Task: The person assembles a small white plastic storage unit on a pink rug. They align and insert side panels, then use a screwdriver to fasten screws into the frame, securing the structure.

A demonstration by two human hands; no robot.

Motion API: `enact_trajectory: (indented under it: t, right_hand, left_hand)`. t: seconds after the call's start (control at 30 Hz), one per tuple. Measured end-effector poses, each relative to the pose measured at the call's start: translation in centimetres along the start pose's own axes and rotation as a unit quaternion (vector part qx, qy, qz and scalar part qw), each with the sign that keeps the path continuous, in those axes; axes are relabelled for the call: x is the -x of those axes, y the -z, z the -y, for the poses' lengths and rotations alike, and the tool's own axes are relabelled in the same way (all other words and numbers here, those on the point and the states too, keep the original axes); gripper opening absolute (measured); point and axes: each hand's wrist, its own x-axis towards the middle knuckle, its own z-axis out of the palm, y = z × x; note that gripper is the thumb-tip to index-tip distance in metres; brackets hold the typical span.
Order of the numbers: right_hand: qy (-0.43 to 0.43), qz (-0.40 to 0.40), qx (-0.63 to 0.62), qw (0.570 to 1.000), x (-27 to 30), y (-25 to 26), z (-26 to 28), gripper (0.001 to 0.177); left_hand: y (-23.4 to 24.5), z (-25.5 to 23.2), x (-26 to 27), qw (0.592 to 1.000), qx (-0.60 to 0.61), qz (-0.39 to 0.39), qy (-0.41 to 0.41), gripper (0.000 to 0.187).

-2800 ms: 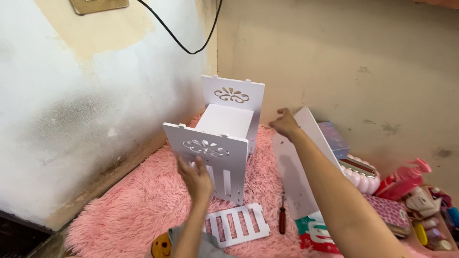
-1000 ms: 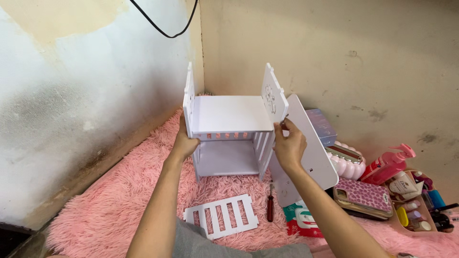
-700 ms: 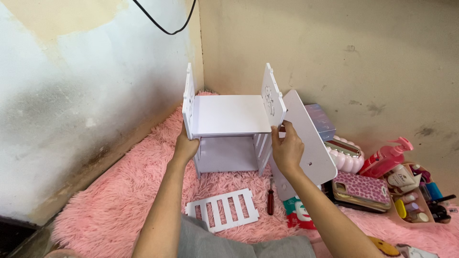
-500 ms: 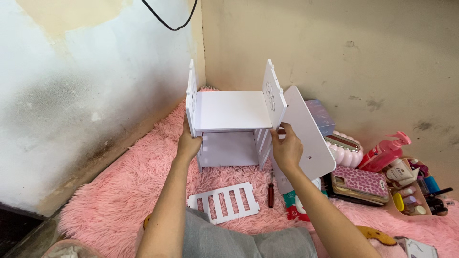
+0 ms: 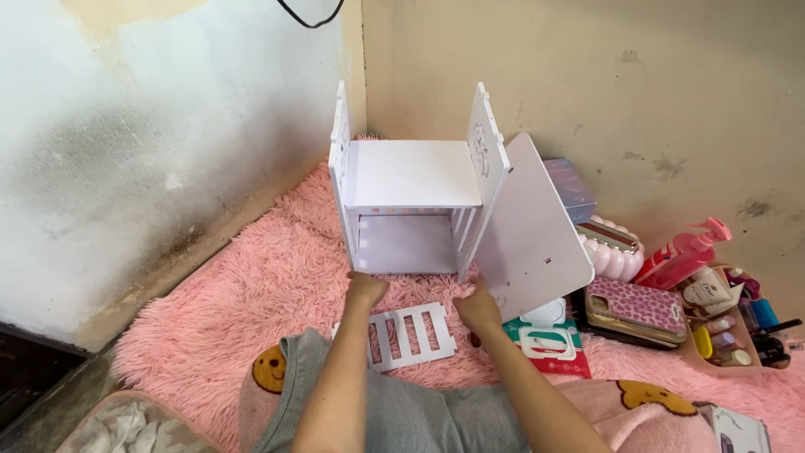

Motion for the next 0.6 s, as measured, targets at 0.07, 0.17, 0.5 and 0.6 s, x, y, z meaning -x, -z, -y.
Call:
enact_trajectory:
  t: [0.07, 0.17, 0.5, 0.6]
  right_hand:
    - [0.003, 0.028, 0.006, 1.0, -0.6, -1.4, -1.6, 0.074]
    - [0.001, 0.051, 0.02, 0.999, -1.4, -3.4, -3.7, 0.077]
    - [-0.03, 0.143, 0.021, 0.989, -1.2, -7.0, -6.3, 0.071]
    - [-0.048, 0.147, 0.001, 0.988, -1.0, -7.1, -6.1, 0.074]
  left_hand:
    - [-1.3, 0.8, 0.5, 0.997, -0.072, 0.031, -0.019, 0.09]
    - [-2.6, 1.6, 1.9, 0.987, -0.145, 0.069, -0.03, 0.064]
    - [-4.2, 1.8, 5.0, 0.932, -0.344, 0.108, -0.029, 0.06]
    - [-4.5, 1.8, 5.0, 0.93, -0.357, 0.063, -0.062, 0.05]
